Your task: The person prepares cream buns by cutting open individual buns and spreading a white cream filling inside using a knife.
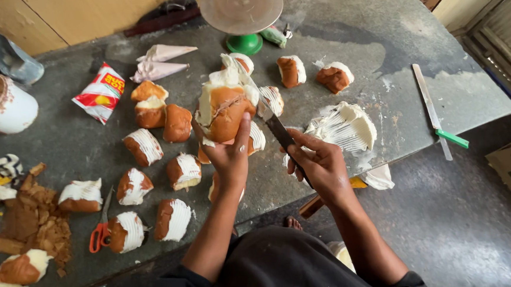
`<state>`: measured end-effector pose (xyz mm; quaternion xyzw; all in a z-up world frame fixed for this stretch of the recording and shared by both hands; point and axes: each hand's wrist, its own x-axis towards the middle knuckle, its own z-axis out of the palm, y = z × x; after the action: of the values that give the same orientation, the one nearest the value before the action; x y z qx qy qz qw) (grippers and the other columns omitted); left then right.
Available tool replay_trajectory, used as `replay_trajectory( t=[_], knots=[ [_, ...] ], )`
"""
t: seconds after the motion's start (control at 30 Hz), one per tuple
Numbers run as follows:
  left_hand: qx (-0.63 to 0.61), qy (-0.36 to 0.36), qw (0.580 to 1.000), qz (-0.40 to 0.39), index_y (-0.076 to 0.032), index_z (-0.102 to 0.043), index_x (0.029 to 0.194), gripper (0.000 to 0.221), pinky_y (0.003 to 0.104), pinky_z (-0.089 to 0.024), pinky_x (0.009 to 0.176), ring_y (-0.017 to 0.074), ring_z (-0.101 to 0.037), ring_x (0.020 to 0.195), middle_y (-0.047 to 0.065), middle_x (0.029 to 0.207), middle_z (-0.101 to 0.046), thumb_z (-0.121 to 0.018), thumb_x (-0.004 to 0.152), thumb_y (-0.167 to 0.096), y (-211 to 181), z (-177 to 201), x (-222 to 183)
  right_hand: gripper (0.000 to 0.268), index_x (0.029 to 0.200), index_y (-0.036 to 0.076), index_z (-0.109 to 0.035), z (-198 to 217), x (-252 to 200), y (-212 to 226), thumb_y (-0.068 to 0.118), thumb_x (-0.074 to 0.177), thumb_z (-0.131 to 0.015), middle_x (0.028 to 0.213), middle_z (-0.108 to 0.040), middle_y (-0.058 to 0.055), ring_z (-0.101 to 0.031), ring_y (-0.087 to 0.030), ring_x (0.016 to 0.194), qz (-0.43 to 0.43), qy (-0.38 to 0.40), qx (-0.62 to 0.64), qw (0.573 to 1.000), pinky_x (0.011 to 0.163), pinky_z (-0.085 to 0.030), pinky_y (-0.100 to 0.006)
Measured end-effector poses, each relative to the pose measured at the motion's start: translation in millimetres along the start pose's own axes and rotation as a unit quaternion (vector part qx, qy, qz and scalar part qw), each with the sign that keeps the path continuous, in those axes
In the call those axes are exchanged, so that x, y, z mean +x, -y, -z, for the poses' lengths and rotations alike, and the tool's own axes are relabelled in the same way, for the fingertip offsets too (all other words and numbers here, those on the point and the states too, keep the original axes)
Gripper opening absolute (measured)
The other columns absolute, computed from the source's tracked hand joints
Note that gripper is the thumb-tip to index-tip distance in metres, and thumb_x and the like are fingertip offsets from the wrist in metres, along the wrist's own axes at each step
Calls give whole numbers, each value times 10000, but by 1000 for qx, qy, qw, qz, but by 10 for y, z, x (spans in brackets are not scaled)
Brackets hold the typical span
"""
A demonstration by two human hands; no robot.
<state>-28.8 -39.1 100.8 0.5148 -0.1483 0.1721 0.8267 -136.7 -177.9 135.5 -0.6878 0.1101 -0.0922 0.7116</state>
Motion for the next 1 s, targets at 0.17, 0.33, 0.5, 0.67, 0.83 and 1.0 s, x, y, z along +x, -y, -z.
replay_trajectory(
  t=[0.17, 0.33, 0.5, 0.67, 0.83, 1.0],
  knots=[
    [51, -6, 998, -44, 23, -307, 1513, 716, 402, -519, 1152, 255, -538, 1351, 175, 1448, -463, -765, 965, -27, 46, 29, -72, 407, 1371, 1, -631, -109, -29, -13, 46, 967, -627, 1014, -750, -69, -630, -98, 666, 70, -37, -100, 992, 514, -483, -249],
    [131, -29, 990, -49, 34, -342, 1489, 708, 395, -530, 1118, 257, -563, 1308, 182, 1403, -510, -786, 943, -40, 51, 8, -118, 350, 1329, 58, -686, -392, -181, 27, 18, 984, -654, 1061, -717, -120, -679, -133, 784, 214, -81, -249, 941, 628, -566, -257],
    [209, -29, 976, -50, 51, -393, 1475, 666, 390, -544, 1058, 254, -632, 1228, 197, 1348, -596, -767, 930, -32, 58, 89, -171, 392, 1302, 158, -712, -517, -236, 124, -7, 949, -680, 1106, -712, -132, -698, -167, 787, 291, -101, -352, 884, 631, -572, -296],
    [266, -49, 962, -33, 52, -510, 1341, 594, 365, -616, 859, 224, -747, 987, 139, 1094, -741, -850, 867, -62, 204, 215, -206, 485, 1279, 163, -733, -489, -300, 122, -46, 844, -686, 1133, -704, -109, -674, -242, 931, 371, -67, -440, 815, 736, -569, -356],
    [89, -16, 989, 116, 21, -576, 1295, 511, 312, -655, 910, 188, -747, 1043, 128, 1171, -718, -847, 872, -72, 297, 447, -75, 362, 1263, 136, -736, -294, -216, 37, -39, 959, -643, 1198, -706, -97, -694, -129, 915, 253, -14, -247, 936, 670, -583, -222],
    [-184, -43, 928, 320, -54, -554, 1334, 565, 313, -615, 913, 173, -694, 1102, 65, 1246, -667, -813, 833, -75, 303, 622, 17, 322, 1268, 63, -724, -61, -46, -15, -1, 956, -678, 1152, -697, -84, -625, -128, 830, 127, -74, -177, 973, 633, -523, -238]
  ],
)
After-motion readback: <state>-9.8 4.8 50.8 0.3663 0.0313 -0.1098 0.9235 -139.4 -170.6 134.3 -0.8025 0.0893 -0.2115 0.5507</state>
